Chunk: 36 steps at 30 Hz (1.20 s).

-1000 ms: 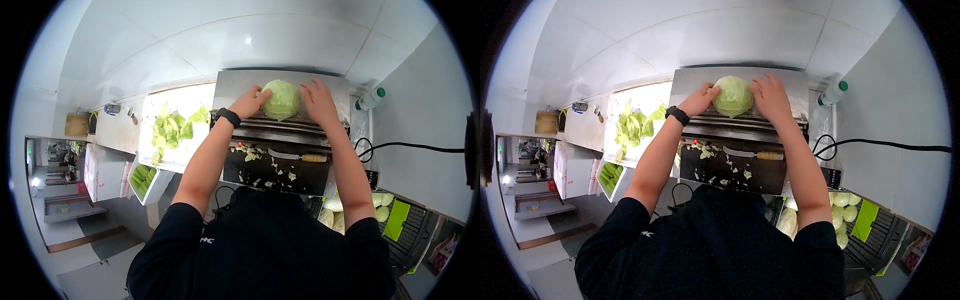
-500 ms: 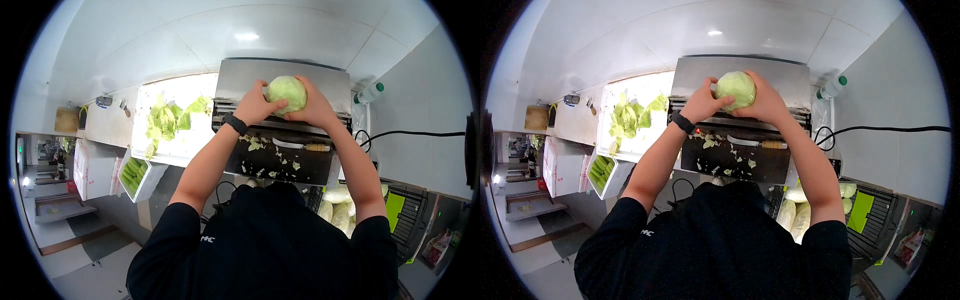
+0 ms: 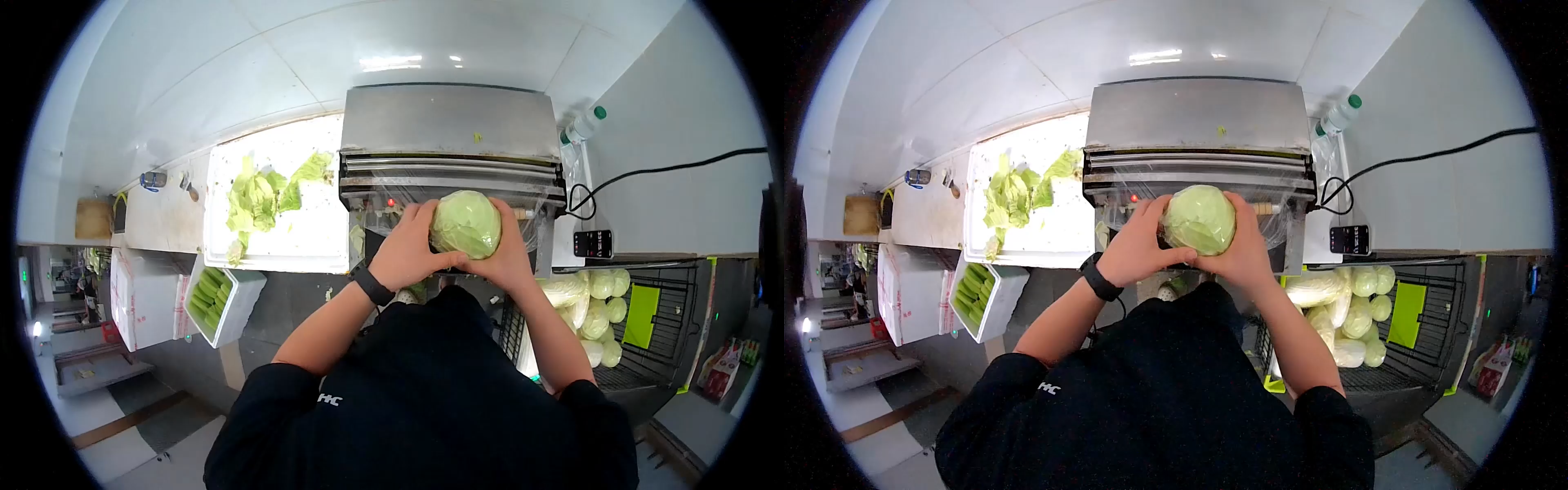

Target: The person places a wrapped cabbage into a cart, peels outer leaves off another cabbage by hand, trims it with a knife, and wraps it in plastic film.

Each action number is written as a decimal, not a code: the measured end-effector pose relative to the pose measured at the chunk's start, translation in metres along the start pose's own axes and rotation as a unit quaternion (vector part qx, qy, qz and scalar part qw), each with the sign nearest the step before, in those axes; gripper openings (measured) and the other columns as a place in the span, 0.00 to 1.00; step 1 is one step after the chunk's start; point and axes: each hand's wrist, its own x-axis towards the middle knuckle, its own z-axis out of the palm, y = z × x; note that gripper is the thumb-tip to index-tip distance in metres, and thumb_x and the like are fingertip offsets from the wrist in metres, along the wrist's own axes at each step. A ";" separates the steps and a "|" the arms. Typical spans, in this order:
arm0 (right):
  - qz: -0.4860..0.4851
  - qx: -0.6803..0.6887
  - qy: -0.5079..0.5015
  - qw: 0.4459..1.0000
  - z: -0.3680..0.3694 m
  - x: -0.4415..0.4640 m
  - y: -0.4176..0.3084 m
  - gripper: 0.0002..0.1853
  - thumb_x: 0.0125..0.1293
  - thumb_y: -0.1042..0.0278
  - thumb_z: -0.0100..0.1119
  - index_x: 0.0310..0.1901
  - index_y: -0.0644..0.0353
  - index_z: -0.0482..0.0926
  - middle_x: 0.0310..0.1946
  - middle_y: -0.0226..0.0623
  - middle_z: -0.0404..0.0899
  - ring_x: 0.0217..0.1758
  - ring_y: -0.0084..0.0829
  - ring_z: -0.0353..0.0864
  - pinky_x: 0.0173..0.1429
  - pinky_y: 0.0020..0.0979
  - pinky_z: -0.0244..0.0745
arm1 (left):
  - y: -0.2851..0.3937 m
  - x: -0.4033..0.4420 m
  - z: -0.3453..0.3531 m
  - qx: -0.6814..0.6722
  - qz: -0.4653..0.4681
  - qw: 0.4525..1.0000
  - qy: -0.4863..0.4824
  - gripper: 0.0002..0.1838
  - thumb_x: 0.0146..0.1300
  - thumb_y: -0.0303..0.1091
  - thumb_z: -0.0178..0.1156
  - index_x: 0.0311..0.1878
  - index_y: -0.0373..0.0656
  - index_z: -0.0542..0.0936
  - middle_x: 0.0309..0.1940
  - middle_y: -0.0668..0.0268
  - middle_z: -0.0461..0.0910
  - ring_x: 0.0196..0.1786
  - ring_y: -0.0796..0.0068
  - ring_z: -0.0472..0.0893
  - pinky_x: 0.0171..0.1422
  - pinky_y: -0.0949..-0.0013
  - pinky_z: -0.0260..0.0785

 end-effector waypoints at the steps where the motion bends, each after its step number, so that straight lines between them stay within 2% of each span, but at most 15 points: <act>1: 0.004 0.003 0.001 1.000 0.004 -0.004 0.009 0.58 0.36 0.49 0.83 0.69 0.62 0.61 0.62 0.52 0.69 0.66 0.51 0.72 0.69 0.44 0.68 | 0.000 -0.002 0.003 0.002 -0.001 1.000 -0.005 0.50 0.52 0.56 0.74 0.70 0.34 0.63 0.57 0.46 0.71 0.59 0.53 0.76 0.60 0.57 0.72; 3: -0.015 0.031 0.029 0.999 0.010 -0.010 0.021 0.59 0.36 0.51 0.84 0.70 0.62 0.60 0.63 0.50 0.69 0.66 0.47 0.72 0.70 0.42 0.68 | -0.001 -0.002 0.012 0.049 0.023 0.998 0.022 0.49 0.50 0.56 0.74 0.68 0.35 0.65 0.53 0.46 0.73 0.55 0.44 0.77 0.59 0.52 0.72; 10: 0.011 0.189 0.046 0.981 0.017 -0.015 0.052 0.59 0.36 0.57 0.84 0.71 0.61 0.59 0.65 0.46 0.68 0.68 0.39 0.70 0.70 0.39 0.68 | 0.011 0.008 0.030 0.165 0.080 0.982 0.050 0.49 0.49 0.56 0.74 0.67 0.33 0.65 0.48 0.49 0.75 0.49 0.47 0.78 0.54 0.53 0.71; 13: 0.006 0.238 0.050 0.970 0.019 -0.017 0.053 0.59 0.37 0.59 0.84 0.72 0.59 0.57 0.65 0.45 0.68 0.68 0.39 0.70 0.70 0.39 0.67 | 0.019 0.012 0.030 0.192 0.066 0.979 0.026 0.47 0.52 0.57 0.73 0.66 0.34 0.66 0.50 0.49 0.75 0.51 0.46 0.78 0.56 0.53 0.71; 16: 0.033 0.290 0.036 0.956 0.033 -0.023 0.070 0.60 0.38 0.60 0.85 0.72 0.57 0.56 0.64 0.44 0.69 0.67 0.39 0.71 0.70 0.39 0.67 | 0.025 0.015 0.030 0.225 0.064 0.972 0.024 0.46 0.52 0.59 0.72 0.63 0.34 0.68 0.48 0.49 0.76 0.48 0.47 0.80 0.52 0.54 0.74; 18: 0.043 0.353 0.039 0.934 0.054 -0.032 0.079 0.59 0.40 0.59 0.85 0.72 0.57 0.56 0.64 0.44 0.69 0.66 0.38 0.71 0.70 0.39 0.68 | 0.028 0.016 0.026 0.294 0.020 0.954 -0.052 0.45 0.50 0.61 0.71 0.60 0.34 0.70 0.45 0.49 0.78 0.45 0.47 0.81 0.48 0.54 0.75; 19: 0.040 0.354 0.033 0.934 0.057 -0.035 0.077 0.59 0.40 0.59 0.85 0.72 0.57 0.56 0.64 0.44 0.69 0.66 0.38 0.71 0.70 0.39 0.68 | 0.027 0.013 0.025 0.295 0.015 0.954 -0.048 0.45 0.50 0.61 0.71 0.60 0.34 0.70 0.45 0.49 0.78 0.45 0.47 0.81 0.48 0.54 0.75; 22: 0.060 0.346 0.023 0.936 0.058 -0.042 0.055 0.58 0.41 0.57 0.85 0.71 0.57 0.56 0.64 0.45 0.70 0.66 0.39 0.72 0.70 0.39 0.68 | 0.018 -0.003 0.016 0.286 0.002 0.958 -0.039 0.44 0.49 0.61 0.72 0.58 0.34 0.71 0.44 0.49 0.80 0.44 0.46 0.82 0.46 0.53 0.76; 25: 0.037 0.246 0.003 0.969 0.063 -0.040 0.038 0.57 0.41 0.54 0.85 0.70 0.59 0.58 0.62 0.47 0.72 0.65 0.41 0.74 0.69 0.40 0.69 | -0.014 -0.027 0.006 0.215 -0.003 0.977 -0.001 0.43 0.50 0.61 0.71 0.56 0.34 0.71 0.43 0.48 0.80 0.44 0.45 0.82 0.47 0.53 0.76; 27: 0.046 0.122 -0.061 0.990 0.067 -0.041 0.028 0.56 0.39 0.52 0.85 0.69 0.61 0.61 0.62 0.49 0.73 0.65 0.42 0.75 0.68 0.39 0.70 | -0.034 -0.048 0.000 0.133 -0.015 0.991 -0.009 0.41 0.51 0.63 0.71 0.53 0.35 0.71 0.42 0.48 0.81 0.44 0.44 0.82 0.46 0.53 0.75; 28: 0.066 0.121 -0.094 0.986 0.066 -0.042 0.015 0.55 0.39 0.50 0.84 0.68 0.62 0.64 0.62 0.48 0.73 0.64 0.42 0.75 0.67 0.39 0.71 | -0.037 -0.057 -0.004 0.122 -0.062 0.990 -0.036 0.41 0.53 0.66 0.69 0.50 0.34 0.71 0.40 0.45 0.81 0.44 0.44 0.82 0.46 0.53 0.75; 31: 0.041 0.097 -0.155 0.982 0.079 -0.046 0.006 0.55 0.40 0.50 0.84 0.68 0.62 0.64 0.61 0.47 0.74 0.64 0.42 0.76 0.67 0.39 0.71 | -0.044 -0.085 -0.011 0.110 -0.095 0.988 -0.044 0.43 0.52 0.69 0.68 0.47 0.33 0.70 0.40 0.42 0.81 0.44 0.42 0.83 0.48 0.50 0.76; 32: 0.067 0.110 -0.178 0.976 0.083 -0.049 0.001 0.55 0.40 0.48 0.83 0.68 0.62 0.64 0.60 0.48 0.75 0.64 0.42 0.76 0.67 0.39 0.71 | -0.044 -0.094 -0.012 0.109 -0.126 0.985 -0.053 0.44 0.52 0.70 0.67 0.46 0.32 0.70 0.38 0.42 0.82 0.43 0.41 0.83 0.48 0.50 0.76; 35: 0.069 0.065 -0.242 0.966 0.095 -0.059 0.004 0.54 0.41 0.47 0.83 0.68 0.61 0.64 0.60 0.49 0.74 0.64 0.42 0.76 0.67 0.40 0.70 | -0.064 -0.122 -0.007 0.074 -0.151 0.982 -0.083 0.45 0.55 0.70 0.65 0.50 0.29 0.71 0.35 0.42 0.81 0.43 0.41 0.82 0.45 0.52 0.75; 36: 0.062 0.017 -0.264 0.962 0.095 -0.064 -0.005 0.54 0.43 0.46 0.82 0.69 0.60 0.62 0.61 0.49 0.73 0.65 0.42 0.74 0.68 0.39 0.70 | -0.076 -0.132 -0.003 0.069 -0.132 0.986 -0.074 0.44 0.55 0.67 0.67 0.55 0.31 0.72 0.34 0.45 0.82 0.40 0.44 0.83 0.45 0.53 0.75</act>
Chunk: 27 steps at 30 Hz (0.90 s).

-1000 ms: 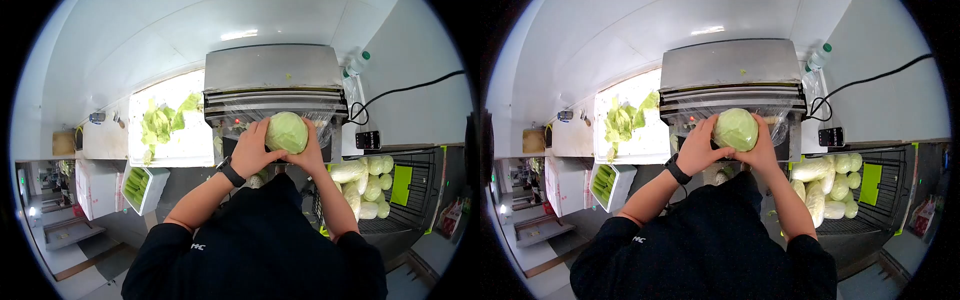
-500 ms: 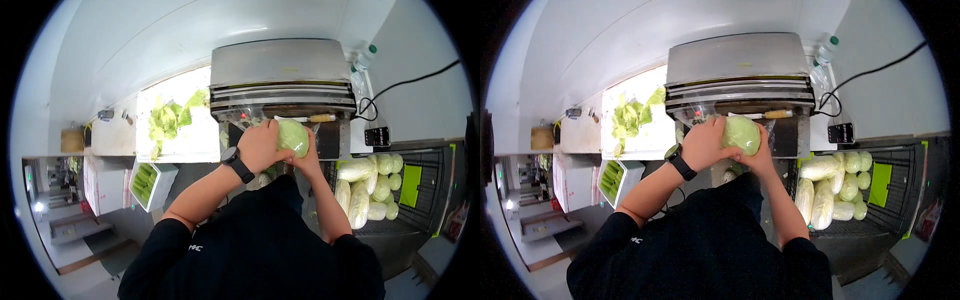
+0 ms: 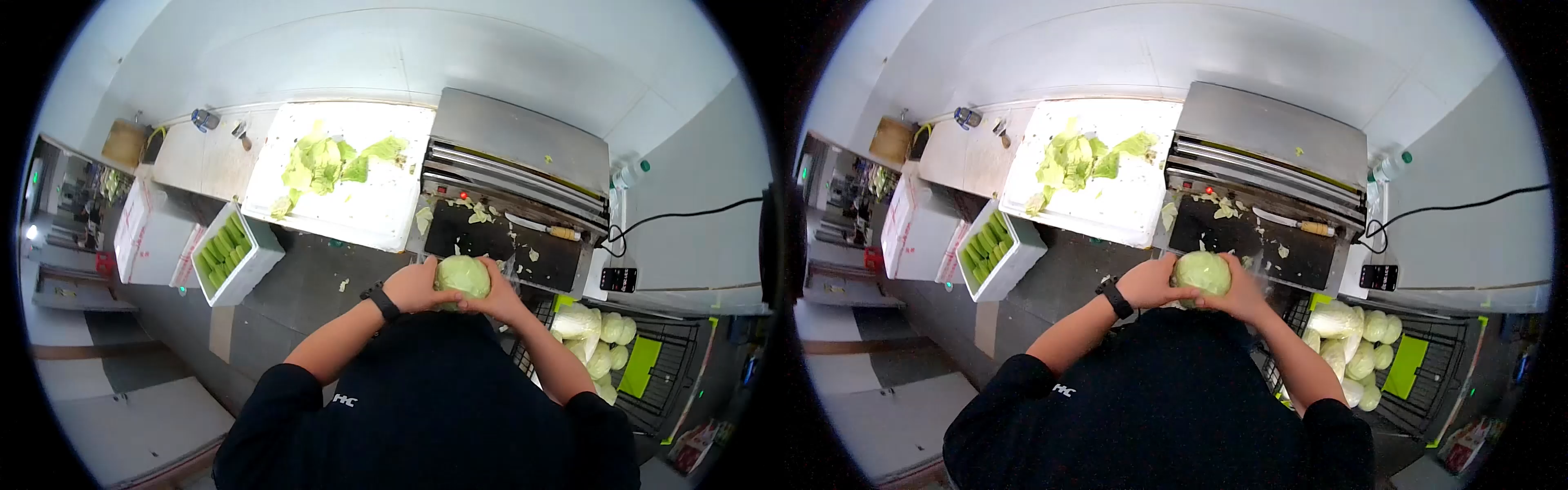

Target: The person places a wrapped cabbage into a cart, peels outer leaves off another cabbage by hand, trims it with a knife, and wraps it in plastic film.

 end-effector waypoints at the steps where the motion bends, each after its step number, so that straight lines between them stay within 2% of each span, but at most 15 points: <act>1: -0.001 -0.009 -0.005 1.000 0.006 0.000 0.007 0.54 0.43 0.46 0.82 0.69 0.60 0.62 0.61 0.49 0.73 0.65 0.42 0.74 0.68 0.39 0.70 | -0.001 -0.011 -0.007 -0.008 0.000 1.000 0.006 0.44 0.55 0.67 0.67 0.55 0.31 0.72 0.34 0.45 0.82 0.40 0.44 0.83 0.45 0.53 0.75; 3: 0.011 0.129 -0.008 0.992 0.022 0.005 0.034 0.55 0.45 0.47 0.81 0.71 0.60 0.59 0.62 0.49 0.71 0.67 0.43 0.72 0.68 0.39 0.69 | -0.006 -0.031 -0.024 -0.104 0.023 0.994 0.016 0.41 0.54 0.60 0.71 0.58 0.35 0.72 0.39 0.46 0.83 0.42 0.44 0.83 0.47 0.53 0.75; 4: 0.046 0.209 -0.021 0.977 0.019 -0.003 0.014 0.55 0.47 0.49 0.80 0.72 0.59 0.56 0.64 0.48 0.69 0.68 0.43 0.70 0.69 0.39 0.67 | -0.013 -0.041 -0.028 -0.124 0.097 0.985 0.074 0.35 0.55 0.51 0.73 0.59 0.41 0.73 0.39 0.53 0.81 0.43 0.49 0.81 0.50 0.56 0.74; 5: 0.039 0.298 -0.018 0.954 0.022 -0.004 0.014 0.55 0.48 0.51 0.79 0.73 0.58 0.55 0.65 0.47 0.68 0.67 0.42 0.70 0.70 0.39 0.67 | -0.020 -0.048 -0.036 -0.084 0.191 0.967 0.149 0.28 0.57 0.45 0.73 0.55 0.41 0.76 0.38 0.57 0.79 0.45 0.55 0.79 0.51 0.60 0.72; 7: 0.055 0.436 -0.029 0.898 0.017 -0.021 -0.032 0.55 0.50 0.50 0.78 0.74 0.57 0.54 0.66 0.45 0.68 0.68 0.42 0.70 0.70 0.39 0.68 | -0.035 -0.048 -0.051 -0.031 0.272 0.939 0.210 0.16 0.62 0.39 0.69 0.47 0.40 0.79 0.38 0.59 0.80 0.45 0.59 0.79 0.52 0.63 0.71; 8: 0.023 0.441 -0.039 0.896 0.017 -0.029 -0.041 0.50 0.56 0.45 0.72 0.74 0.61 0.58 0.68 0.43 0.70 0.71 0.39 0.69 0.73 0.40 0.65 | -0.040 -0.049 -0.058 -0.036 0.275 0.939 0.206 0.16 0.62 0.39 0.69 0.47 0.40 0.79 0.38 0.59 0.80 0.45 0.59 0.79 0.52 0.63 0.71; 10: 0.007 0.436 -0.032 0.899 0.014 -0.043 -0.053 0.53 0.56 0.40 0.72 0.74 0.63 0.57 0.68 0.43 0.70 0.71 0.39 0.70 0.73 0.40 0.65 | -0.043 -0.046 -0.065 -0.219 0.302 0.918 0.138 0.07 0.66 0.32 0.65 0.40 0.38 0.79 0.38 0.65 0.79 0.43 0.73 0.78 0.51 0.70 0.71; 15: 0.000 0.469 0.006 0.883 0.020 -0.084 -0.051 0.60 0.48 0.37 0.77 0.74 0.64 0.56 0.69 0.43 0.69 0.72 0.39 0.69 0.73 0.40 0.66 | -0.023 -0.041 -0.042 -0.385 0.243 0.885 0.101 0.07 0.72 0.32 0.59 0.37 0.39 0.79 0.29 0.75 0.75 0.35 0.85 0.73 0.43 0.77 0.67; 17: -0.031 0.469 0.011 0.883 0.026 -0.098 -0.062 0.65 0.40 0.37 0.82 0.74 0.63 0.56 0.70 0.42 0.67 0.72 0.38 0.69 0.73 0.41 0.67 | -0.010 -0.038 -0.021 -0.494 0.189 0.848 -0.013 0.07 0.72 0.33 0.59 0.37 0.42 0.80 0.33 0.75 0.78 0.37 0.85 0.74 0.45 0.76 0.69; 19: -0.023 0.461 0.042 0.886 0.030 -0.111 -0.075 0.68 0.36 0.37 0.84 0.74 0.64 0.56 0.70 0.42 0.67 0.72 0.38 0.69 0.72 0.41 0.68 | -0.001 -0.038 0.006 -0.681 0.169 0.704 -0.111 0.05 0.73 0.34 0.60 0.43 0.43 0.77 0.35 0.75 0.78 0.38 0.85 0.75 0.47 0.76 0.70; 21: -0.104 0.476 0.048 0.872 0.032 -0.122 -0.066 0.45 0.54 0.60 0.76 0.71 0.61 0.62 0.67 0.42 0.71 0.66 0.34 0.74 0.68 0.37 0.73 | 0.016 -0.038 0.027 -0.740 0.149 0.649 -0.098 0.06 0.72 0.33 0.60 0.47 0.43 0.77 0.37 0.74 0.78 0.41 0.84 0.76 0.49 0.75 0.70; 22: -0.137 0.408 0.096 0.898 0.034 -0.122 -0.048 0.46 0.53 0.65 0.77 0.71 0.61 0.61 0.66 0.41 0.71 0.67 0.32 0.73 0.68 0.36 0.72 | 0.023 -0.038 0.026 -0.733 0.152 0.654 -0.107 0.06 0.72 0.33 0.60 0.47 0.43 0.77 0.37 0.74 0.78 0.41 0.84 0.76 0.49 0.75 0.70; 23: -0.144 0.409 0.107 0.894 0.033 -0.130 -0.032 0.46 0.53 0.65 0.77 0.71 0.61 0.61 0.66 0.41 0.71 0.67 0.32 0.73 0.68 0.36 0.72 | 0.032 -0.036 0.024 -0.681 0.132 0.716 -0.080 0.07 0.72 0.33 0.60 0.48 0.44 0.76 0.41 0.73 0.78 0.43 0.83 0.77 0.51 0.74 0.71; 25: -0.102 0.479 0.137 0.861 0.031 -0.151 -0.043 0.64 0.40 0.42 0.83 0.74 0.65 0.55 0.70 0.45 0.66 0.71 0.41 0.69 0.72 0.43 0.68 | 0.045 -0.028 0.023 -0.608 0.052 0.791 -0.047 0.07 0.70 0.28 0.60 0.49 0.43 0.76 0.41 0.72 0.78 0.45 0.82 0.76 0.52 0.74 0.71; 27: -0.134 0.495 0.187 0.838 0.031 -0.172 -0.040 0.64 0.41 0.43 0.83 0.74 0.65 0.53 0.70 0.46 0.65 0.71 0.41 0.69 0.72 0.43 0.68 | 0.039 -0.019 0.039 -0.472 0.178 0.853 0.133 0.09 0.68 0.24 0.59 0.51 0.42 0.76 0.45 0.70 0.78 0.46 0.80 0.76 0.53 0.73 0.70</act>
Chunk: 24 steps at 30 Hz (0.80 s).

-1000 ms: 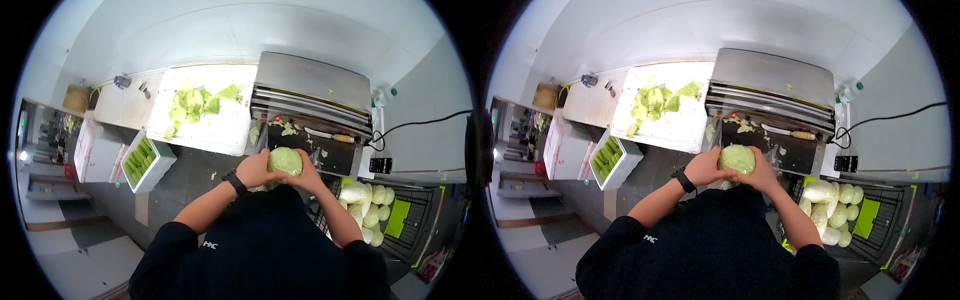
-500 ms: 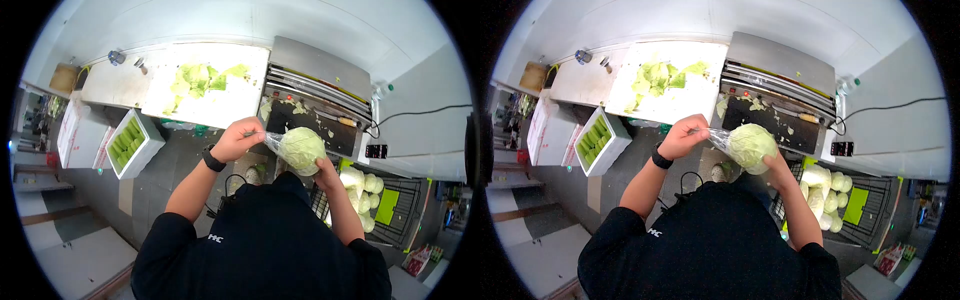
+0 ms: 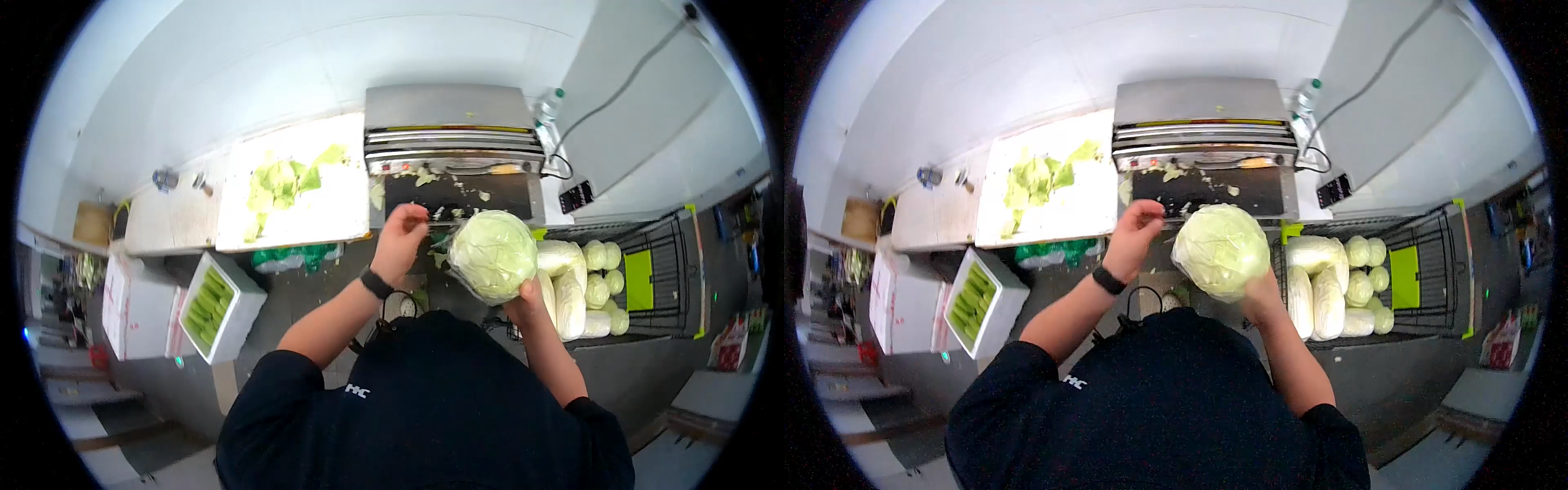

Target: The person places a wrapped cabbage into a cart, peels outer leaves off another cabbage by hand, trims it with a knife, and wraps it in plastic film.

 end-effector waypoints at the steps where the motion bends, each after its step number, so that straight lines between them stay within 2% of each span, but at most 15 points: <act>1: -0.047 0.019 0.025 0.998 -0.005 -0.006 -0.004 0.65 0.42 0.45 0.83 0.75 0.64 0.52 0.69 0.46 0.65 0.71 0.42 0.68 0.72 0.43 0.67 | 0.022 -0.005 0.016 0.098 0.113 0.988 0.034 0.12 0.67 0.21 0.56 0.53 0.39 0.76 0.47 0.64 0.78 0.48 0.74 0.77 0.55 0.72 0.70; 2: -0.059 0.026 0.036 0.997 -0.005 -0.013 -0.012 0.65 0.42 0.45 0.83 0.75 0.64 0.52 0.69 0.46 0.65 0.71 0.42 0.68 0.72 0.43 0.67 | 0.066 -0.019 0.036 0.206 0.215 0.955 -0.002 0.18 0.66 0.21 0.55 0.59 0.38 0.75 0.53 0.56 0.77 0.54 0.63 0.78 0.61 0.67 0.69; 4: -0.168 -0.105 0.074 0.977 -0.004 -0.029 -0.030 0.59 0.44 0.54 0.83 0.73 0.61 0.52 0.66 0.44 0.65 0.70 0.39 0.67 0.71 0.40 0.67 | 0.112 -0.043 0.081 0.289 0.318 0.895 -0.123 0.23 0.65 0.26 0.57 0.64 0.37 0.73 0.60 0.49 0.74 0.62 0.50 0.75 0.68 0.60 0.66; 5: -0.167 -0.102 0.088 0.977 -0.009 -0.045 -0.033 0.59 0.44 0.54 0.83 0.73 0.61 0.52 0.66 0.44 0.65 0.70 0.39 0.67 0.71 0.40 0.67 | 0.120 -0.059 0.105 0.308 0.296 0.893 -0.139 0.25 0.67 0.31 0.55 0.67 0.37 0.71 0.65 0.48 0.71 0.65 0.46 0.73 0.71 0.57 0.64; 6: -0.191 -0.194 0.085 0.958 -0.017 -0.053 -0.035 0.60 0.43 0.53 0.83 0.73 0.62 0.51 0.66 0.45 0.65 0.70 0.39 0.67 0.72 0.40 0.66 | 0.120 -0.069 0.129 0.330 0.284 0.887 -0.153 0.27 0.69 0.36 0.54 0.69 0.37 0.69 0.69 0.48 0.69 0.68 0.43 0.71 0.73 0.55 0.61; 7: -0.216 -0.285 0.083 0.930 -0.024 -0.060 -0.036 0.61 0.43 0.53 0.83 0.72 0.63 0.51 0.65 0.46 0.65 0.69 0.39 0.67 0.72 0.40 0.65 | 0.115 -0.075 0.148 0.343 0.308 0.879 -0.121 0.27 0.71 0.37 0.53 0.69 0.35 0.69 0.65 0.46 0.72 0.67 0.42 0.71 0.73 0.54 0.61; 12: -0.236 -0.208 0.111 0.943 -0.042 -0.108 -0.039 0.62 0.40 0.53 0.84 0.72 0.65 0.52 0.64 0.47 0.65 0.68 0.38 0.67 0.71 0.39 0.65 | 0.107 -0.071 0.183 0.292 0.167 0.918 -0.210 0.26 0.76 0.43 0.49 0.67 0.32 0.72 0.61 0.49 0.77 0.64 0.57 0.77 0.71 0.60 0.65; 13: -0.245 -0.234 0.103 0.935 -0.047 -0.118 -0.038 0.62 0.40 0.53 0.84 0.72 0.65 0.52 0.64 0.47 0.65 0.68 0.39 0.67 0.71 0.39 0.65 | 0.102 -0.066 0.185 0.166 0.038 0.943 -0.286 0.26 0.76 0.44 0.48 0.66 0.32 0.73 0.60 0.51 0.78 0.64 0.60 0.77 0.70 0.61 0.66; 14: -0.251 -0.259 0.095 0.928 -0.049 -0.129 -0.037 0.62 0.40 0.52 0.84 0.72 0.65 0.53 0.64 0.47 0.65 0.68 0.39 0.67 0.71 0.40 0.64 | 0.099 -0.064 0.187 0.034 -0.096 0.932 -0.348 0.27 0.77 0.45 0.47 0.65 0.32 0.74 0.60 0.53 0.79 0.63 0.63 0.78 0.70 0.63 0.66; 15: -0.240 -0.193 0.081 0.948 -0.045 -0.136 -0.039 0.62 0.39 0.52 0.84 0.72 0.65 0.53 0.64 0.46 0.64 0.69 0.39 0.67 0.72 0.40 0.63 | 0.099 -0.059 0.187 0.026 -0.078 0.904 -0.418 0.29 0.77 0.48 0.45 0.69 0.34 0.71 0.65 0.54 0.75 0.67 0.63 0.75 0.73 0.63 0.64; 16: -0.244 -0.189 0.079 0.948 -0.049 -0.141 -0.040 0.62 0.39 0.52 0.84 0.72 0.65 0.53 0.64 0.46 0.64 0.69 0.39 0.67 0.72 0.40 0.63 | 0.092 -0.060 0.191 0.032 -0.077 0.905 -0.418 0.29 0.77 0.48 0.45 0.69 0.34 0.71 0.65 0.54 0.75 0.67 0.63 0.75 0.73 0.63 0.64; 18: -0.269 -0.221 0.042 0.937 -0.054 -0.152 -0.039 0.63 0.39 0.52 0.85 0.72 0.64 0.53 0.65 0.45 0.64 0.70 0.39 0.66 0.73 0.41 0.62 | 0.076 -0.065 0.198 -0.147 -0.154 0.857 -0.470 0.32 0.77 0.50 0.44 0.73 0.34 0.65 0.70 0.52 0.70 0.71 0.61 0.71 0.75 0.61 0.62; 19: -0.271 -0.215 0.044 0.937 -0.056 -0.158 -0.041 0.63 0.39 0.52 0.85 0.72 0.64 0.53 0.65 0.45 0.64 0.70 0.39 0.66 0.73 0.41 0.62 | 0.071 -0.068 0.203 -0.180 -0.170 0.843 -0.478 0.30 0.79 0.47 0.40 0.74 0.34 0.63 0.73 0.54 0.67 0.75 0.63 0.65 0.78 0.62 0.58; 22: -0.255 -0.226 0.024 0.940 -0.060 -0.172 -0.054 0.63 0.38 0.53 0.85 0.72 0.62 0.53 0.66 0.44 0.64 0.71 0.39 0.65 0.74 0.41 0.60 | 0.053 -0.083 0.220 -0.256 -0.175 0.843 -0.440 0.31 0.78 0.47 0.43 0.74 0.35 0.63 0.73 0.56 0.67 0.75 0.64 0.64 0.79 0.61 0.56; 24: -0.253 -0.222 0.026 0.941 -0.058 -0.181 -0.064 0.62 0.39 0.55 0.85 0.73 0.61 0.53 0.66 0.45 0.64 0.71 0.39 0.65 0.73 0.41 0.62 | 0.052 -0.073 0.221 -0.220 -0.156 0.855 -0.443 0.29 0.77 0.46 0.45 0.73 0.36 0.65 0.71 0.56 0.68 0.75 0.65 0.65 0.78 0.60 0.55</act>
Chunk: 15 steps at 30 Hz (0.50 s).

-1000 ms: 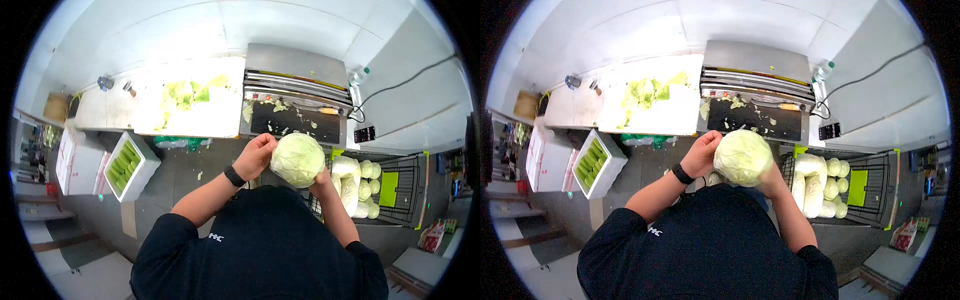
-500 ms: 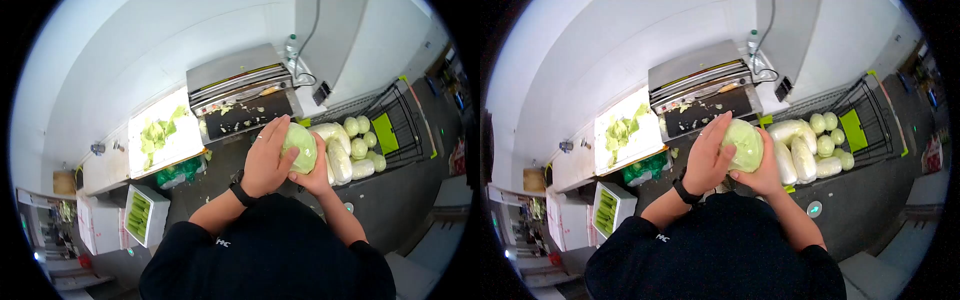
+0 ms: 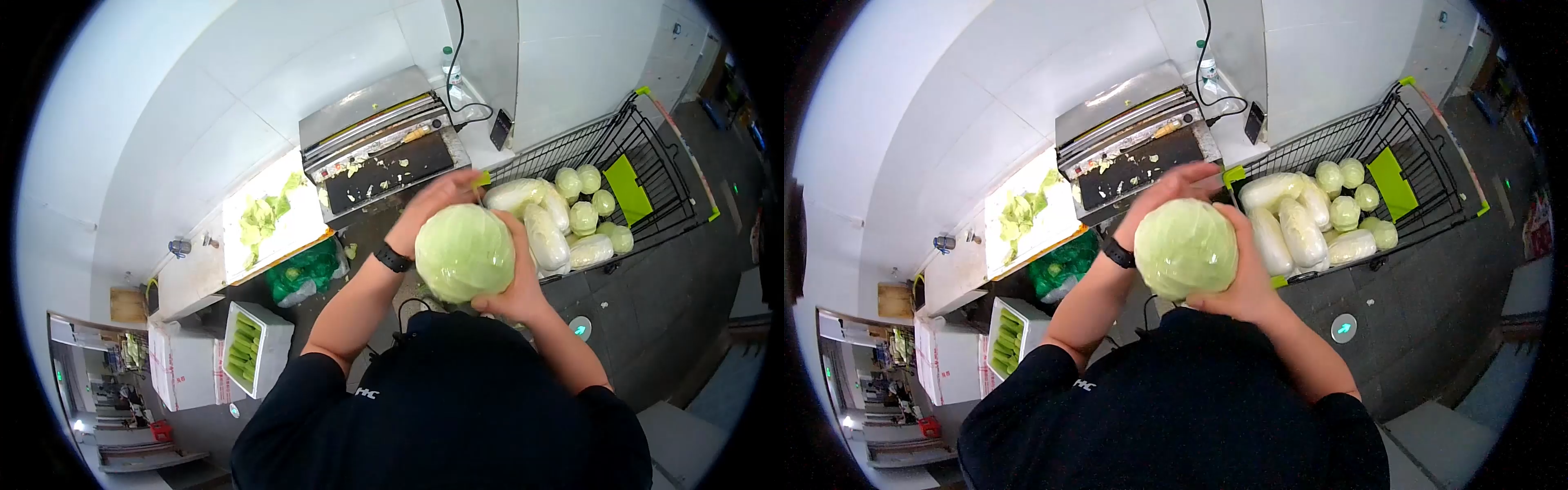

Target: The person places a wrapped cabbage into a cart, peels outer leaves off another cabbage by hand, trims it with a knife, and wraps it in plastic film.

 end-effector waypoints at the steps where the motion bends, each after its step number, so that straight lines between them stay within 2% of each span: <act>1: -0.006 -0.001 0.002 1.000 -0.003 0.001 -0.005 0.62 0.39 0.55 0.85 0.73 0.61 0.53 0.66 0.45 0.64 0.71 0.39 0.65 0.73 0.41 0.62 | 0.014 -0.001 0.001 0.165 0.084 0.976 0.112 0.28 0.77 0.45 0.46 0.72 0.37 0.66 0.71 0.57 0.68 0.74 0.65 0.66 0.78 0.60 0.56; 2: 0.012 -0.017 0.027 0.999 -0.005 0.003 -0.009 0.61 0.40 0.56 0.84 0.73 0.60 0.53 0.65 0.45 0.66 0.70 0.39 0.67 0.72 0.40 0.64 | 0.028 -0.005 0.003 0.321 0.165 0.907 0.217 0.27 0.77 0.45 0.47 0.72 0.38 0.66 0.70 0.57 0.69 0.74 0.65 0.66 0.77 0.60 0.56; 3: 0.028 -0.033 0.054 0.998 -0.007 0.006 -0.012 0.60 0.41 0.57 0.84 0.73 0.60 0.53 0.64 0.45 0.67 0.69 0.40 0.68 0.71 0.40 0.65 | 0.045 -0.017 0.027 0.259 0.169 0.926 0.218 0.29 0.75 0.48 0.50 0.71 0.40 0.67 0.70 0.57 0.68 0.73 0.66 0.67 0.76 0.60 0.57; 4: 0.024 -0.033 0.059 0.997 -0.009 0.011 -0.014 0.60 0.41 0.57 0.84 0.73 0.60 0.53 0.64 0.45 0.67 0.69 0.40 0.68 0.71 0.40 0.65 | 0.049 -0.027 0.037 0.250 0.156 0.942 0.160 0.39 0.64 0.52 0.63 0.73 0.41 0.64 0.70 0.57 0.68 0.72 0.65 0.67 0.76 0.60 0.58; 6: 0.005 -0.150 0.037 0.988 -0.011 0.018 -0.024 0.59 0.43 0.58 0.83 0.73 0.62 0.52 0.61 0.45 0.71 0.66 0.40 0.72 0.68 0.39 0.69 | 0.040 -0.039 0.070 0.516 0.149 0.840 0.078 0.51 0.50 0.52 0.75 0.74 0.41 0.62 0.67 0.56 0.69 0.71 0.64 0.69 0.76 0.60 0.57; 7: -0.006 -0.225 0.038 0.974 -0.010 0.021 -0.037 0.59 0.43 0.58 0.83 0.73 0.62 0.54 0.60 0.46 0.73 0.64 0.41 0.74 0.67 0.39 0.70 | 0.029 -0.039 0.068 0.490 0.179 0.846 0.111 0.58 0.43 0.50 0.81 0.74 0.42 0.60 0.66 0.56 0.69 0.69 0.63 0.70 0.75 0.60 0.60; 8: -0.007 -0.225 0.038 0.974 -0.012 0.021 -0.046 0.59 0.43 0.58 0.83 0.73 0.62 0.54 0.60 0.46 0.73 0.64 0.41 0.74 0.67 0.39 0.70 | 0.025 -0.043 0.068 0.491 0.179 0.845 0.111 0.58 0.43 0.50 0.81 0.74 0.42 0.60 0.66 0.56 0.69 0.69 0.63 0.70 0.75 0.60 0.60; 10: 0.113 -0.064 -0.030 0.991 -0.023 0.023 -0.059 0.57 0.43 0.59 0.83 0.73 0.60 0.56 0.62 0.46 0.71 0.67 0.42 0.72 0.67 0.40 0.70 | 0.018 -0.046 0.063 0.325 0.198 0.904 0.195 0.55 0.48 0.53 0.78 0.75 0.42 0.59 0.67 0.57 0.68 0.68 0.64 0.72 0.71 0.61 0.65; 11: 0.069 -0.147 -0.044 0.986 -0.029 0.021 -0.066 0.57 0.43 0.59 0.83 0.73 0.56 0.57 0.64 0.46 0.71 0.66 0.43 0.73 0.66 0.40 0.71 | 0.009 -0.047 0.054 0.243 0.213 0.919 0.228 0.53 0.53 0.57 0.73 0.75 0.42 0.57 0.67 0.57 0.68 0.68 0.63 0.72 0.69 0.59 0.69; 12: 0.068 -0.148 -0.046 0.986 -0.032 0.018 -0.069 0.57 0.43 0.59 0.83 0.73 0.56 0.57 0.64 0.46 0.71 0.66 0.43 0.73 0.66 0.40 0.71 | 0.005 -0.049 0.053 0.242 0.215 0.918 0.229 0.53 0.53 0.57 0.73 0.75 0.42 0.57 0.67 0.57 0.68 0.68 0.63 0.72 0.69 0.59 0.69; 13: -0.032 -0.273 -0.005 0.961 -0.034 0.015 -0.071 0.56 0.43 0.59 0.84 0.73 0.55 0.58 0.65 0.47 0.69 0.65 0.43 0.72 0.64 0.39 0.71 | 0.003 -0.052 0.053 0.148 0.218 0.932 0.247 0.51 0.56 0.58 0.71 0.75 0.43 0.56 0.67 0.57 0.68 0.68 0.62 0.72 0.70 0.57 0.70; 14: -0.131 -0.390 0.035 0.911 -0.034 0.014 -0.073 0.55 0.43 0.59 0.84 0.72 0.53 0.59 0.66 0.47 0.68 0.65 0.43 0.72 0.63 0.39 0.72 | 0.001 -0.054 0.053 0.052 0.220 0.938 0.264 0.50 0.58 0.59 0.68 0.74 0.43 0.56 0.67 0.57 0.67 0.68 0.61 0.73 0.70 0.56 0.70; 15: -0.181 -0.396 0.060 0.898 -0.033 0.013 -0.070 0.37 0.52 0.64 0.79 0.63 0.57 0.71 0.61 0.47 0.75 0.57 0.41 0.77 0.58 0.35 0.73 | 0.000 -0.056 0.053 0.051 0.226 0.934 0.271 0.48 0.61 0.59 0.66 0.74 0.43 0.55 0.67 0.57 0.67 0.69 0.59 0.72 0.70 0.54 0.71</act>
